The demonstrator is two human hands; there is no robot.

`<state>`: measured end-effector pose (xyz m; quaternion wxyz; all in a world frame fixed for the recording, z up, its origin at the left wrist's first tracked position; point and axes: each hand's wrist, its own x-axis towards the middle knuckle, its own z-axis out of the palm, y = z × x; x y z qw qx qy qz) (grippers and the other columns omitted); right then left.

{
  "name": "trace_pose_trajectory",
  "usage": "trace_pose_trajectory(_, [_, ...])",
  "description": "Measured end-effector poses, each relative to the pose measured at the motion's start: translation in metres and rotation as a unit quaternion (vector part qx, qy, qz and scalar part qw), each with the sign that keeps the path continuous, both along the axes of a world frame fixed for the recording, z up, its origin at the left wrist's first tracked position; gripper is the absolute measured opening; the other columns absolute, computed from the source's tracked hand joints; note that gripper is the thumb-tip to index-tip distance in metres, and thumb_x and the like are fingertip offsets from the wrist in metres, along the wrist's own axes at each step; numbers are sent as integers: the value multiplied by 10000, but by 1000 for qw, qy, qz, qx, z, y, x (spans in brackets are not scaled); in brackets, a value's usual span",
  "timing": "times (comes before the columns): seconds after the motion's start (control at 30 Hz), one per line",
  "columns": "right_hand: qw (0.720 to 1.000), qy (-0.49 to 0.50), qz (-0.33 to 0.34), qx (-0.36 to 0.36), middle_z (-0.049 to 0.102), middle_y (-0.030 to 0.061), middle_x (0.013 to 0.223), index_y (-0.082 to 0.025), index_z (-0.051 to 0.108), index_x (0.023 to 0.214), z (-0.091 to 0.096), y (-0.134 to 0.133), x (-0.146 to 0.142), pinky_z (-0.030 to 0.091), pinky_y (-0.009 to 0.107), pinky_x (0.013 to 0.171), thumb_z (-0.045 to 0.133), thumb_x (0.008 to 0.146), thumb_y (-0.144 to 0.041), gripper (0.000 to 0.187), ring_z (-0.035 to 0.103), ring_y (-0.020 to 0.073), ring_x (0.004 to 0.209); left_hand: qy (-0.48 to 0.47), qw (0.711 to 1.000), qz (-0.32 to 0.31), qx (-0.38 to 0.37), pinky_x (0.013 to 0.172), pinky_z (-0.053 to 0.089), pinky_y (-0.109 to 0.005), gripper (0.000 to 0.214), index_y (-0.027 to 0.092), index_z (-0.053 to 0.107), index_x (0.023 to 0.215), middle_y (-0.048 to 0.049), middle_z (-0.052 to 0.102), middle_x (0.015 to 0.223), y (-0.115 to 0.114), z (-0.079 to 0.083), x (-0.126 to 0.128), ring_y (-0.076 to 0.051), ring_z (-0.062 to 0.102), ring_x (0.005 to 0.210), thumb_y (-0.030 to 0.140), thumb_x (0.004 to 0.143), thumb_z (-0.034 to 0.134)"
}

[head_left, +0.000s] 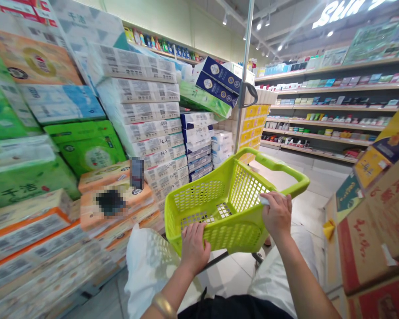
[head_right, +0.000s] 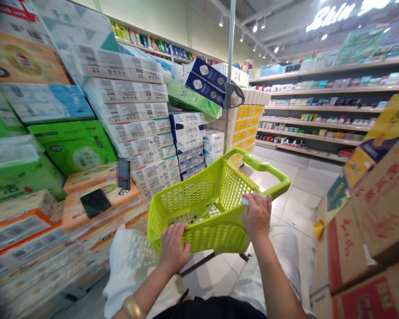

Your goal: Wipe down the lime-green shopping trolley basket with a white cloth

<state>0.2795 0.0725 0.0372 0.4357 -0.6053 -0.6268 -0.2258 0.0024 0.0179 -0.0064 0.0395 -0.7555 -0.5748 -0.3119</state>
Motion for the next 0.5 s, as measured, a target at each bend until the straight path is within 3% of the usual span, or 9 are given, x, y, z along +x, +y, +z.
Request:
trace_pose_trajectory(0.27, [1000, 3, -20, 12, 651, 46, 1021, -216, 674, 960, 6, -6, 4, 131, 479, 1149, 424, 800, -162, 301, 558, 213, 1044, -32, 999, -22, -32, 875, 376, -421, 320, 197, 552, 981, -60, 594, 913, 13, 11, -13, -256, 530, 930, 163, 670, 484])
trace_pose_trajectory(0.5, [994, 51, -81, 50, 646, 62, 962, -204, 684, 905, 29, -9, 49, 184, 518, 1111, 412, 756, -180, 311, 550, 241, 1013, -44, 998, -28, -46, 850, 366, -421, 233, 195, 536, 912, -55, 587, 871, 14, 18, -20, -253, 530, 892, 199, 686, 479])
